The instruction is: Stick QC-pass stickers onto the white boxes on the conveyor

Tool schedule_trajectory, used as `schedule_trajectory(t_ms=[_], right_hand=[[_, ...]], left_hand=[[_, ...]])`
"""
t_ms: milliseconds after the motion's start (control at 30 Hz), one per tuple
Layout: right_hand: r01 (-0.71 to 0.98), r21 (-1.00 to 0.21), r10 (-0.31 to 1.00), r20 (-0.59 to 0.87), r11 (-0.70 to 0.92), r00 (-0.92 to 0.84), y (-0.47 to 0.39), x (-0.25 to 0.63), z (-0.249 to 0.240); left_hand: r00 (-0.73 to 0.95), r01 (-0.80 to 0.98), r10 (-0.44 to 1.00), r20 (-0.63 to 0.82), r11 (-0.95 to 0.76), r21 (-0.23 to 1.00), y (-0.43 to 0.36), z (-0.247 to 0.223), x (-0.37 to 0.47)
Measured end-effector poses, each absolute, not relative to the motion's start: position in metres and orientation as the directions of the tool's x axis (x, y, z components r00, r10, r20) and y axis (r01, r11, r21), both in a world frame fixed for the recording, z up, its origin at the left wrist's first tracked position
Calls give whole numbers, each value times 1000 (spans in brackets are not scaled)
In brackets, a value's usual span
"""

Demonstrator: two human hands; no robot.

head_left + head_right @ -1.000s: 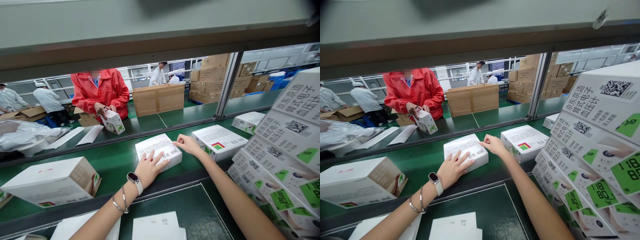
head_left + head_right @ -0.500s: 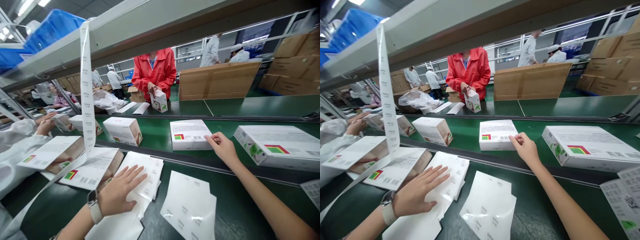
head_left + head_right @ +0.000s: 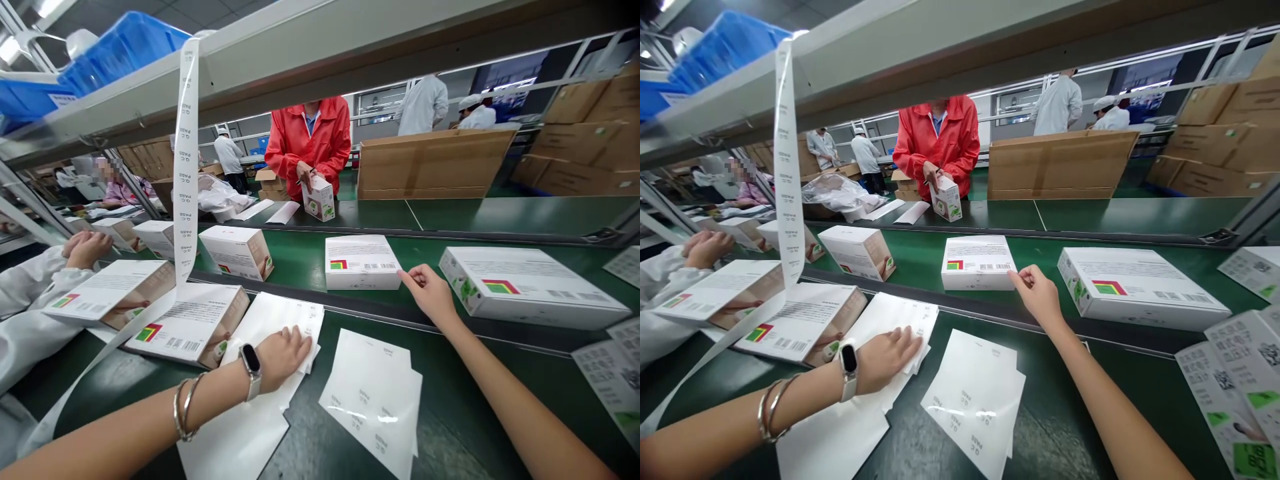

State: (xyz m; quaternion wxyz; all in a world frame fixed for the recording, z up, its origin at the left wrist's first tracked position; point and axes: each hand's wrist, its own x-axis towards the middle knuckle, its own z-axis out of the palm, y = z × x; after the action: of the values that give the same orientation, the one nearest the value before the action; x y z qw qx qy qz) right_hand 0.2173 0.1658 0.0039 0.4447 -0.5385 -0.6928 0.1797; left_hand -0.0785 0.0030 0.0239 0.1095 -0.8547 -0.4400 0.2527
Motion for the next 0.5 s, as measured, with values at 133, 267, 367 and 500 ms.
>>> schedule_trajectory(t_ms=[133,267,367,500], right_hand=[[580,-725,897,442,371,-23,167,219,1],[561,-743,898,440,367,-4,166,218,-1],[540,-757,893,449,369,19,164,219,-3],[480,-795,886,458,372,72,161,223,-5]], left_hand=[[508,744,813,-286,-581,-329,4,26,-85],[540,792,822,-181,-569,-220,11,29,-99],[578,771,814,-67,-571,-281,15,41,-105],[648,740,734,203,-544,-396,-7,77,-82]])
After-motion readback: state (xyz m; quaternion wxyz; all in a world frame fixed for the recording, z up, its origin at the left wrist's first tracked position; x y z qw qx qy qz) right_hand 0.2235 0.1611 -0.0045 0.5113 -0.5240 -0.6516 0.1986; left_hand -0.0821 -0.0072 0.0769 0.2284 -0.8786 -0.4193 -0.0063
